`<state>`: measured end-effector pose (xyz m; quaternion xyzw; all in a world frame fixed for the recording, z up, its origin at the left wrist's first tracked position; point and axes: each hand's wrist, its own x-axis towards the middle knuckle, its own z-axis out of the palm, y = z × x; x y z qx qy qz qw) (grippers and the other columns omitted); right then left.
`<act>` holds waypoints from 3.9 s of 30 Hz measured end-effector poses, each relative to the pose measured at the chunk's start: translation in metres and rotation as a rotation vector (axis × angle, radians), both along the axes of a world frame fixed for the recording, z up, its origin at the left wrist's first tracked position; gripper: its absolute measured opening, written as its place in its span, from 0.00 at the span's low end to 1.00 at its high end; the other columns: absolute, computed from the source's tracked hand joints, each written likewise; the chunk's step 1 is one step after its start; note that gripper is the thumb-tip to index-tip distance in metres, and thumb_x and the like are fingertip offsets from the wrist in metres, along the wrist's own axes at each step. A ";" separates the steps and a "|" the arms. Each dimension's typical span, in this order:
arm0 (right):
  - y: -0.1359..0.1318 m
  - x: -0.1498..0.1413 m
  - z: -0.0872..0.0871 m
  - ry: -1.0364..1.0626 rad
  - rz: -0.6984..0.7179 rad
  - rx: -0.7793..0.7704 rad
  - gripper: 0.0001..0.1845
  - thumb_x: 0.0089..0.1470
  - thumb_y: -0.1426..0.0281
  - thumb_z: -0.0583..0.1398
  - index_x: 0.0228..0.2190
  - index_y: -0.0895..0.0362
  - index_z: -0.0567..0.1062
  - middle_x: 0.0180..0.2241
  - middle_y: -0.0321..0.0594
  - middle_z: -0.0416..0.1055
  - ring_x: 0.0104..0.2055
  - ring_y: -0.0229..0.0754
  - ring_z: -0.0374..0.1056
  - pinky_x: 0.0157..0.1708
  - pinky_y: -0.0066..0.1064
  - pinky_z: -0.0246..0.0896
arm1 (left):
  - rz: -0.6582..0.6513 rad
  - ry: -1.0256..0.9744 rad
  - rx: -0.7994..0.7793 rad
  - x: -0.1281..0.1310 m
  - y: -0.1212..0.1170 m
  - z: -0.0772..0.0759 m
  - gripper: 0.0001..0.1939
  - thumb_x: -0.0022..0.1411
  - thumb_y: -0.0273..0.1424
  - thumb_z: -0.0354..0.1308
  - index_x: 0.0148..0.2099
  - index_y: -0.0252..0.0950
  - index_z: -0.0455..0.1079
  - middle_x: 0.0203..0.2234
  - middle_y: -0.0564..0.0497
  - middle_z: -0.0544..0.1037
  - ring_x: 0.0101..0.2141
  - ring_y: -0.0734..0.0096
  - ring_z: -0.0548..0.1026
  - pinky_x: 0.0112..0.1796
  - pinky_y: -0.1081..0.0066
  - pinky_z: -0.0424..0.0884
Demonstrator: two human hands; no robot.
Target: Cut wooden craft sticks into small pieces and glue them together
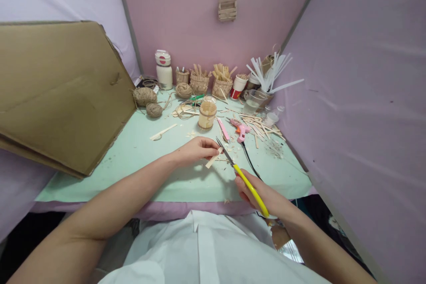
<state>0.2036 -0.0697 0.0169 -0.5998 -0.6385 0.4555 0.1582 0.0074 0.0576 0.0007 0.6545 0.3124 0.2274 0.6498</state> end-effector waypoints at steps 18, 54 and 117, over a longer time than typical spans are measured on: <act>0.000 0.006 -0.007 0.065 -0.026 -0.044 0.21 0.58 0.51 0.48 0.25 0.55 0.58 0.18 0.29 0.58 0.19 0.32 0.51 0.19 0.25 0.48 | -0.011 0.063 0.017 -0.002 -0.001 0.003 0.14 0.48 0.37 0.60 0.34 0.32 0.73 0.25 0.52 0.73 0.27 0.75 0.67 0.30 0.74 0.63; 0.064 -0.028 -0.013 0.398 -0.331 0.381 0.24 0.42 0.58 0.64 0.32 0.53 0.56 0.30 0.36 0.68 0.19 0.31 0.55 0.17 0.25 0.50 | -0.130 0.078 0.099 -0.001 -0.005 0.005 0.16 0.51 0.41 0.58 0.31 0.31 0.74 0.19 0.53 0.70 0.21 0.77 0.65 0.24 0.76 0.60; 0.016 -0.029 -0.016 0.060 -0.067 0.121 0.18 0.57 0.52 0.48 0.30 0.54 0.57 0.21 0.30 0.58 0.19 0.34 0.53 0.18 0.26 0.49 | 0.255 -0.138 0.074 0.005 -0.012 0.002 0.10 0.50 0.34 0.60 0.32 0.33 0.65 0.16 0.56 0.70 0.20 0.79 0.69 0.22 0.79 0.62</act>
